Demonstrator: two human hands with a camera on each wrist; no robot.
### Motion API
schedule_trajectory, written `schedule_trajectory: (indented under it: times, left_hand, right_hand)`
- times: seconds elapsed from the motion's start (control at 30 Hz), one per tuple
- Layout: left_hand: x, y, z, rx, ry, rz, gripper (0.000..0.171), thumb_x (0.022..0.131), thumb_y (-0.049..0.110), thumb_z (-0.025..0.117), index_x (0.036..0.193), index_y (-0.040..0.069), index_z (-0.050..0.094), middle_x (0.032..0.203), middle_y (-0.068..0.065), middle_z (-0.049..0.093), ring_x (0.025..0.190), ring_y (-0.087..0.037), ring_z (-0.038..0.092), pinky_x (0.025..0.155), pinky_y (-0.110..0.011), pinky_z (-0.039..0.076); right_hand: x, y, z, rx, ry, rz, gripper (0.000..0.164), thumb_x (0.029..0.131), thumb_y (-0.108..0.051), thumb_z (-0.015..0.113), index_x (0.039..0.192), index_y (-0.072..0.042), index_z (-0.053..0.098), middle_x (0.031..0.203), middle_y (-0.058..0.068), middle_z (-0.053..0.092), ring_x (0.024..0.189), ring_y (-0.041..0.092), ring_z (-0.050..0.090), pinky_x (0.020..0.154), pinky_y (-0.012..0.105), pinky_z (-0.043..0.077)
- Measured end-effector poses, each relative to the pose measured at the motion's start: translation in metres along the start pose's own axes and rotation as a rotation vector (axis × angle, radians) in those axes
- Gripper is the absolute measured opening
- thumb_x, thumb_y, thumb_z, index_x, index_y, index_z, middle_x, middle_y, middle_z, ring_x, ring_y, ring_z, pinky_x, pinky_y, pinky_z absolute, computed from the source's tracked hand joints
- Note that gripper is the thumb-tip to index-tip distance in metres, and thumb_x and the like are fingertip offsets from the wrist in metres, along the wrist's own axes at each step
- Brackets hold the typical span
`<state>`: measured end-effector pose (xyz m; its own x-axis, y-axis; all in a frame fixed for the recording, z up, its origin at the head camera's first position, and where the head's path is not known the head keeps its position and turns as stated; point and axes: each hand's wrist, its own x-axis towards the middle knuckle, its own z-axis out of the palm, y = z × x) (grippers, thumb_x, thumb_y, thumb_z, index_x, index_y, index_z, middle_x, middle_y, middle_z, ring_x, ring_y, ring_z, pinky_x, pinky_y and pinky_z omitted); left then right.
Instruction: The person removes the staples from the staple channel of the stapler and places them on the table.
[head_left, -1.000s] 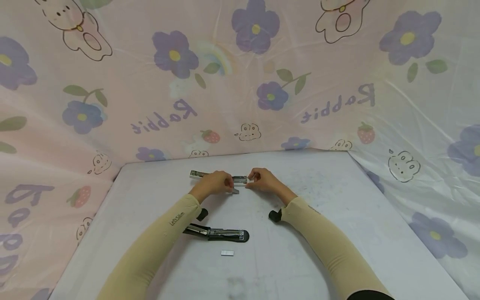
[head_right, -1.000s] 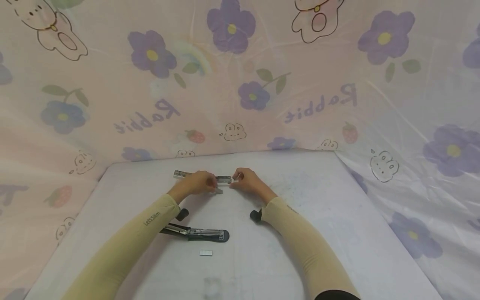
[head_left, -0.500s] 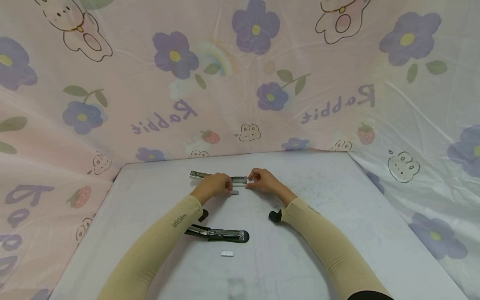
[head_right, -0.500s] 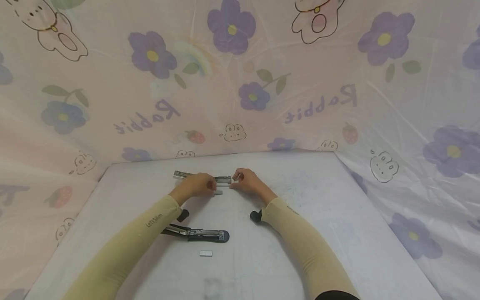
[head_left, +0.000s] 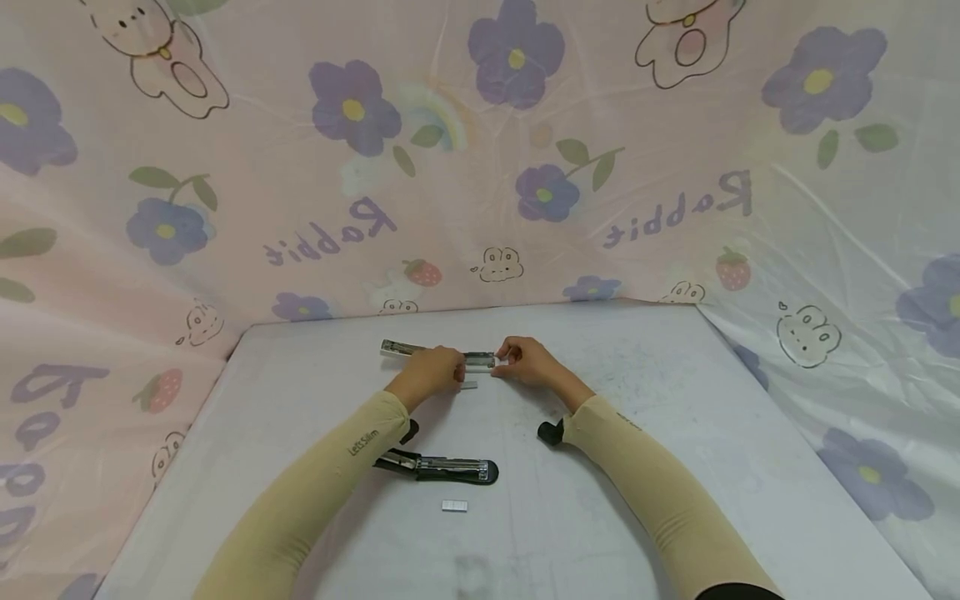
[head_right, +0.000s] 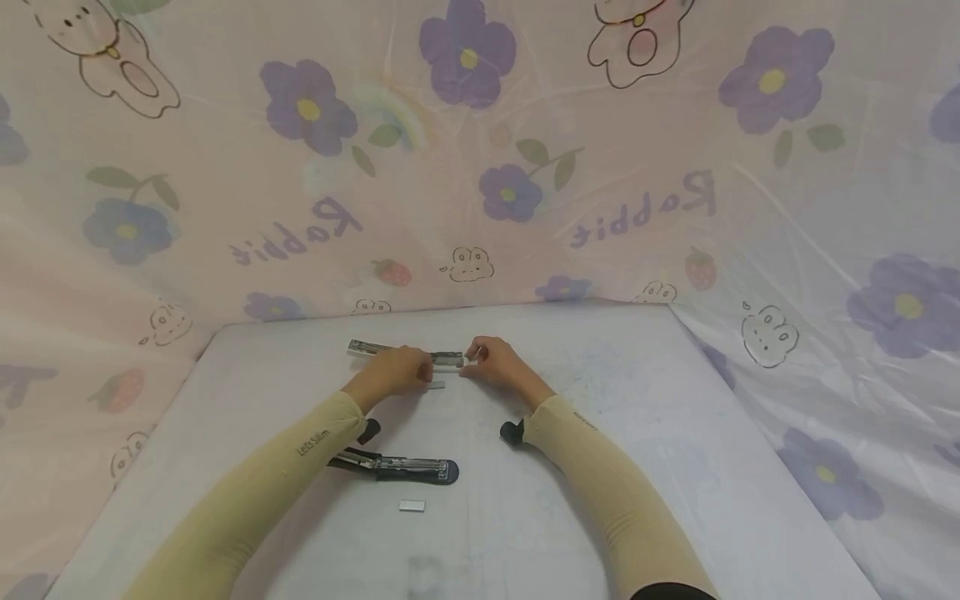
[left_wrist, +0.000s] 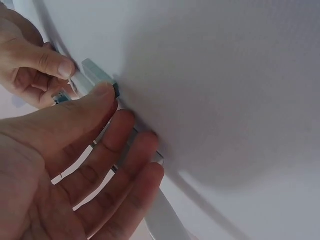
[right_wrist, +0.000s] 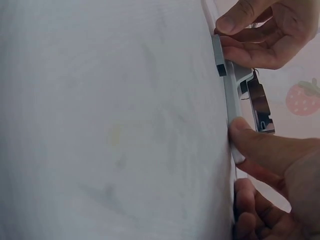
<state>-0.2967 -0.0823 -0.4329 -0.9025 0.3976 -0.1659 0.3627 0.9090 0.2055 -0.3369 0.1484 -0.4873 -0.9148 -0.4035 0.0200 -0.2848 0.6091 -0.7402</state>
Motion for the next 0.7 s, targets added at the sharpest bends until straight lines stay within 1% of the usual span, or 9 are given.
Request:
schedule_trajectory:
  times: [0.23,0.33,0.4,0.53,0.7]
  left_hand:
    - [-0.008,-0.008,-0.006,0.001,-0.005,0.0,0.013,0.095,0.022,0.084,0.094,0.015,0.074,0.091,0.002,0.071,0.084,-0.017,0.063,0.087,-0.043,0.053]
    - [-0.014,-0.012,-0.011,-0.001,-0.014,-0.013,0.014,0.098,0.027,0.081,0.095,0.016,0.073,0.094,0.001,0.073,0.086,-0.017,0.064,0.087,-0.043,0.054]
    - [-0.019,-0.015,-0.016,-0.006,-0.019,-0.016,0.016,0.101,0.031,0.078,0.099,0.016,0.074,0.1,0.0,0.074,0.089,-0.018,0.066,0.086,-0.043,0.055]
    - [-0.03,-0.022,-0.027,-0.027,-0.018,-0.033,0.021,0.105,0.035,0.073,0.107,0.015,0.074,0.109,-0.002,0.076,0.093,-0.019,0.067,0.085,-0.045,0.056]
    - [-0.042,-0.04,-0.037,-0.057,-0.003,-0.043,0.024,0.107,0.038,0.069,0.113,0.015,0.073,0.112,-0.001,0.075,0.094,-0.019,0.068,0.084,-0.047,0.056]
  right_hand:
    - [0.002,-0.001,0.001,-0.007,-0.001,0.0,0.026,0.094,-0.022,0.087,0.109,-0.008,0.072,0.087,0.004,0.061,0.078,0.018,0.053,0.074,0.032,0.044]
    - [0.001,-0.002,0.0,-0.015,-0.006,0.003,0.027,0.095,-0.023,0.086,0.11,-0.008,0.071,0.088,0.004,0.061,0.078,0.018,0.053,0.073,0.032,0.044]
    - [0.0,-0.002,-0.002,-0.017,-0.013,0.006,0.027,0.096,-0.024,0.085,0.112,-0.007,0.072,0.089,0.005,0.061,0.079,0.018,0.053,0.074,0.032,0.044]
    - [-0.003,-0.002,-0.007,-0.029,-0.042,0.016,0.032,0.099,-0.027,0.081,0.122,-0.006,0.073,0.096,0.006,0.063,0.084,0.019,0.054,0.075,0.033,0.046]
    - [-0.009,-0.004,-0.016,-0.061,-0.052,0.04,0.04,0.102,-0.03,0.078,0.134,-0.008,0.071,0.108,0.009,0.068,0.095,0.021,0.06,0.083,0.035,0.051]
